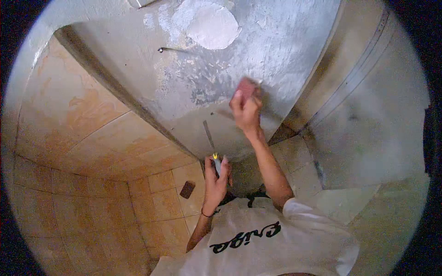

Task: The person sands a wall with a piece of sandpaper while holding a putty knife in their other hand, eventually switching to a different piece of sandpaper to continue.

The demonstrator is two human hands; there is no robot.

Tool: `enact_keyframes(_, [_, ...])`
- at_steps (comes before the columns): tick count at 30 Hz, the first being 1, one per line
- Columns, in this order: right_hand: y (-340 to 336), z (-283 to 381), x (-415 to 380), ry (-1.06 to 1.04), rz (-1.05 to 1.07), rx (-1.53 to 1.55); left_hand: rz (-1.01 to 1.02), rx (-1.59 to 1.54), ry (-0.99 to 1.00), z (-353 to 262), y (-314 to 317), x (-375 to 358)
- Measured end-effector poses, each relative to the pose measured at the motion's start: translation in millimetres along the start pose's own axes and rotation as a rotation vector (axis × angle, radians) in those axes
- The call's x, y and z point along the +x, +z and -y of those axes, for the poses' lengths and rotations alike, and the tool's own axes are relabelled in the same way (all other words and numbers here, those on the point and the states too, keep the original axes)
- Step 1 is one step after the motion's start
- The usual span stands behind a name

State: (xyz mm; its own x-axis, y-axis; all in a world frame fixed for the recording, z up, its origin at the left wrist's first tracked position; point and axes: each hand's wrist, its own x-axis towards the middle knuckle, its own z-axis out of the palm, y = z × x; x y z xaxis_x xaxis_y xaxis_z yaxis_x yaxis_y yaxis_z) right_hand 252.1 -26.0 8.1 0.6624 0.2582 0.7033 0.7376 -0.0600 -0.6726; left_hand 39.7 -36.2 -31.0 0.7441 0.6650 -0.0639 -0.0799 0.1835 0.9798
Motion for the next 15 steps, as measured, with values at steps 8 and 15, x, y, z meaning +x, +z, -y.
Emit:
enact_keyframes(8, [5.3, -1.8, -5.4, -0.144, -0.088, -0.076, -0.092, 0.051, -0.007, -24.7, 11.9, -6.4])
enact_keyframes(15, [17.4, 12.2, 5.8, -0.581, -0.158, -0.140, -0.116, -0.001, 0.004, -14.8, 11.6, -6.6])
